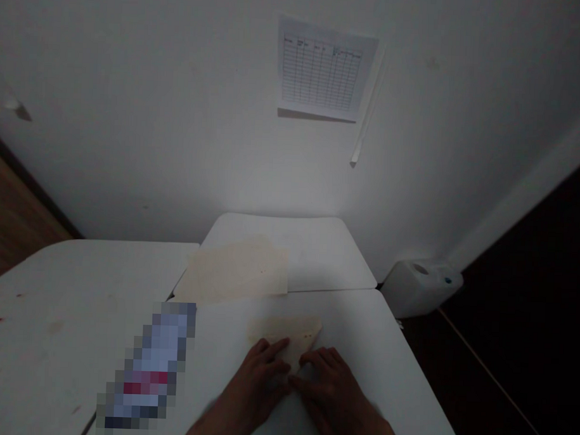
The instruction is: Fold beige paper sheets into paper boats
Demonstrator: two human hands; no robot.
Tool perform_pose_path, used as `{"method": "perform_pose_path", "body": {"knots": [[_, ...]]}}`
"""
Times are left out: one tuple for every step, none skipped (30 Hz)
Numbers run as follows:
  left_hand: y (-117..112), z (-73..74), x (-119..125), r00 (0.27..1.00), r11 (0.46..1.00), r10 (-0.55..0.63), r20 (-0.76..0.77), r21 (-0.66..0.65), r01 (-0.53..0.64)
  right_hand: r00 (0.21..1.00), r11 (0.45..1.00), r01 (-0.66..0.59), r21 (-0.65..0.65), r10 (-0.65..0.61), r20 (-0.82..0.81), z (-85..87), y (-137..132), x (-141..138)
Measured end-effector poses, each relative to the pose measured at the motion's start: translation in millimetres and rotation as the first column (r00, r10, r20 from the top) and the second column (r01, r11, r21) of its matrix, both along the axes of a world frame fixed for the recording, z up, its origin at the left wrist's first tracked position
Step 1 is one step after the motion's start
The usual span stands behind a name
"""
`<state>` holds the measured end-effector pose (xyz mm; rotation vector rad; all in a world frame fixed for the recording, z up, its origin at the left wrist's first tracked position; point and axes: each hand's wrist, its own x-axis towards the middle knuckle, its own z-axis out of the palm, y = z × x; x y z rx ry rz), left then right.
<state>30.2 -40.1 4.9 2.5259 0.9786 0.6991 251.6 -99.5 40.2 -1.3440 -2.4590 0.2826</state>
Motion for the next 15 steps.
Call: {"method": "perform_pose_path", "body": {"knots": [[0,-0.5,0,1.000,1.000,-0.006,-0.016,-0.010,0.006,1.000,1.000,0.003,0.000,-0.003,0.011,0.1,0,0],[1,0.1,0,0.999,1.000,-0.010,-0.037,-0.028,0.009,1.000,1.000,0.007,-0.001,-0.007,0.023,0.0,0,-1],[1,1.8,0,0.998,0.999,-0.016,-0.057,-0.051,0.013,0.999,1.000,0.013,-0.004,-0.012,0.034,-0.4,0,-2],[1,4.4,1,0.997,0.997,-0.018,-0.072,-0.075,0.013,0.999,1.000,0.021,-0.007,-0.021,0.045,-1.2,0,-4],[1,7.6,1,0.996,0.995,-0.020,-0.081,-0.097,0.013,0.998,0.999,0.036,-0.008,-0.036,0.055,-2.4,-1,-5],[0,11.1,2,0.996,0.993,-0.022,-0.087,-0.117,0.012,0.996,0.998,0.058,-0.002,-0.058,0.064,-4.0,-1,-7],[0,14.5,3,0.996,0.991,-0.023,-0.089,-0.133,0.011,0.994,0.996,0.086,0.010,-0.086,0.072,-6.0,-1,-8],[0,17.6,4,0.996,0.990,-0.023,-0.090,-0.144,0.010,0.990,0.993,0.116,0.026,-0.118,0.079,-8.2,-1,-9],[0,20.0,4,0.995,0.988,-0.024,-0.094,-0.151,0.010,0.984,0.988,0.150,0.044,-0.154,0.086,-10.2,-1,-9],[0,21.6,5,0.995,0.988,-0.022,-0.101,-0.157,0.006,0.977,0.981,0.186,0.060,-0.191,0.093,-11.8,0,-8],[0,22.4,6,0.994,0.987,-0.022,-0.110,-0.161,0.004,0.968,0.972,0.223,0.076,-0.230,0.099,-12.9,2,-6],[0,22.6,6,0.993,0.987,-0.020,-0.117,-0.162,0.001,0.958,0.962,0.258,0.090,-0.267,0.106,-13.3,4,-4],[0,22.2,6,0.992,0.987,-0.018,-0.122,-0.163,-0.002,0.947,0.951,0.290,0.104,-0.301,0.113,-13.1,6,-1],[0,21.4,6,0.992,0.986,-0.013,-0.126,-0.164,-0.008,0.937,0.942,0.315,0.116,-0.328,0.119,-12.4,8,2],[0,20.6,6,0.992,0.986,-0.007,-0.128,-0.165,-0.014,0.928,0.933,0.337,0.126,-0.351,0.124,-11.6,11,5]]}}
